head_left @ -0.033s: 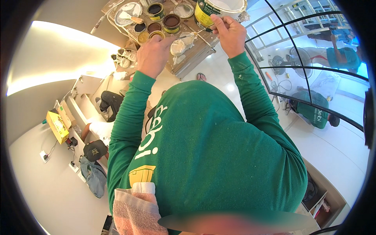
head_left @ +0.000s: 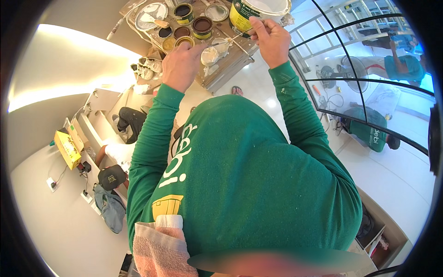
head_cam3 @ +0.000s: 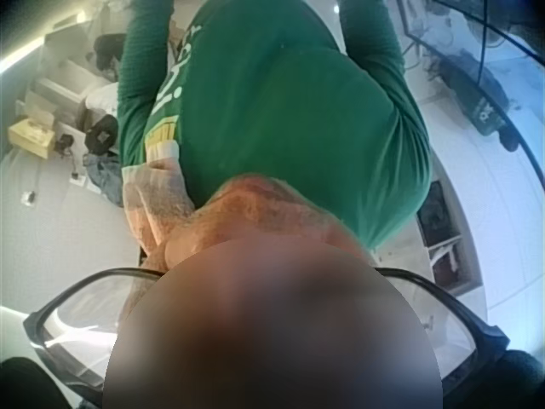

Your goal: The person scoops white paint from a large bucket into a small container and stirs it with a stick. They then add a small amount of yellow paint from another can and continue mixing. The person briefly walks to a counter and returns to continue mixing the paint.

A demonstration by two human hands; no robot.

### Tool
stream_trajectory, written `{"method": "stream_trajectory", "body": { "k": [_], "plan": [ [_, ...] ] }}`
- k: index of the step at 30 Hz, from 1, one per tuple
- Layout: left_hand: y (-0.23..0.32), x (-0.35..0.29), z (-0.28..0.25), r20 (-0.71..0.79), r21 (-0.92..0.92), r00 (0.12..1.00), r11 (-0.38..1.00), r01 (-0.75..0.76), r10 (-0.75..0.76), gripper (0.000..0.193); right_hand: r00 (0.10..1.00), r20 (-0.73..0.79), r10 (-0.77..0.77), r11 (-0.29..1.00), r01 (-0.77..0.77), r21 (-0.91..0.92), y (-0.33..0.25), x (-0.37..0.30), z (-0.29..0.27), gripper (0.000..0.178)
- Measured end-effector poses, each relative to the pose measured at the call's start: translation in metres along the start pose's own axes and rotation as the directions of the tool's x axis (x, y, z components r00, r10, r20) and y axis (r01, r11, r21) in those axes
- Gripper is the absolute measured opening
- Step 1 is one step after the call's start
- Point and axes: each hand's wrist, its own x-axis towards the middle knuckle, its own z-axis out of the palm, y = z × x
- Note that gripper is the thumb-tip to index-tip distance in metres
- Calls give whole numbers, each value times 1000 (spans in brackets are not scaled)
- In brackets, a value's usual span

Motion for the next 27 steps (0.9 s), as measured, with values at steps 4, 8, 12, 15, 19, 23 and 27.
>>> {"method": "stream_trajectory", "body": {
  "k": [4,8,12,15,19,23,27],
  "plan": [
    [-7,-6,3,29,48,999,998,36,-37,26,1000,-4,17,1000,-17,9,-2,1,-2,34],
    [-8,-13,0,-21,-28,997,997,74,-75,27,1000,2,2,1000,-2,4,-4,1,-1,34],
    [-6,-13,3,-37,-26,998,998,52,-53,27,1000,11,0,1000,0,-3,-4,-1,1,34],
    [-10,-16,4,4,71,996,994,84,-85,25,1000,10,2,999,-2,44,-2,-1,-4,34],
    [-13,-21,3,-35,55,995,994,98,-96,25,993,-27,116,983,-111,144,11,-3,-16,34],
    [-10,-18,3,-4,99,994,989,109,-109,24,972,-33,235,942,-219,256,34,-12,-20,33],
    [-8,-17,2,5,127,995,987,94,-95,24,951,-79,299,922,-267,282,49,-21,-31,33]
  ]
}}
